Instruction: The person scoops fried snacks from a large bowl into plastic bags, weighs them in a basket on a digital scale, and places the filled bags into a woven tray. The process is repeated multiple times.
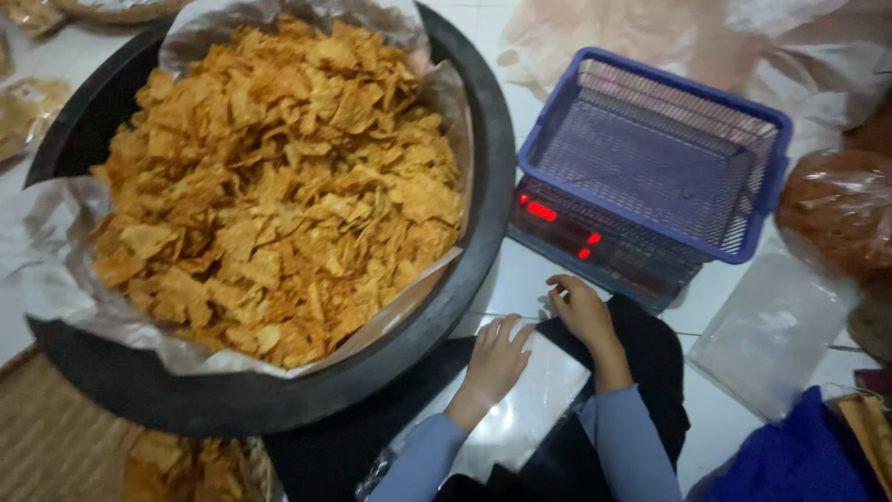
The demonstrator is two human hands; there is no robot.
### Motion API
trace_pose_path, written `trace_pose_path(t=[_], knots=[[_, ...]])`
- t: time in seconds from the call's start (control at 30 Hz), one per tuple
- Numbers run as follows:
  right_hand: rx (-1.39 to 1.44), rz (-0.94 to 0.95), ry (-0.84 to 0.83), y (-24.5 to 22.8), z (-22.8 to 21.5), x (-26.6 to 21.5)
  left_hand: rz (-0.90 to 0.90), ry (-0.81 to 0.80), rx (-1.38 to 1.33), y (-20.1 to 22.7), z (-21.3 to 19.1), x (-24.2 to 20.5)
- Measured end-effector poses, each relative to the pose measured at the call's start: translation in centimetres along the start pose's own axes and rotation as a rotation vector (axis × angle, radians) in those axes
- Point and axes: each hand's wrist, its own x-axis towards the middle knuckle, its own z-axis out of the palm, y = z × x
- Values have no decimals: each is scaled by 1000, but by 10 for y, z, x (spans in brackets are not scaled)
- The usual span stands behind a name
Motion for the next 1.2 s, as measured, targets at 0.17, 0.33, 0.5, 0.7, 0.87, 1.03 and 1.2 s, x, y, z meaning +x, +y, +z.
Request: trace_pose_path(t=[0.17, 0.33, 0.5, 0.7, 0.87, 1.03, 1.2], knots=[[14, 33, 29, -1, -8, 1, -79, 76, -225, -4, 17, 29], [39, 56, 29, -4, -9, 0, -25, 205, -312, -10, 2, 21], [47, 48, 44, -9, -15, 1, -27, 217, -269, -3, -23, 28], [78, 86, 116, 2, -18, 3, -42, 218, -292, 17, -64, 34], [135, 100, 192, 9, -20, 7, 27, 546, -133, 49, -113, 37], [208, 99, 319, 22, -14, 7, -37, 935, 22, 71, -133, 15], [473, 47, 558, 51, 2, 21, 259, 522, -318, 98, -68, 2]])
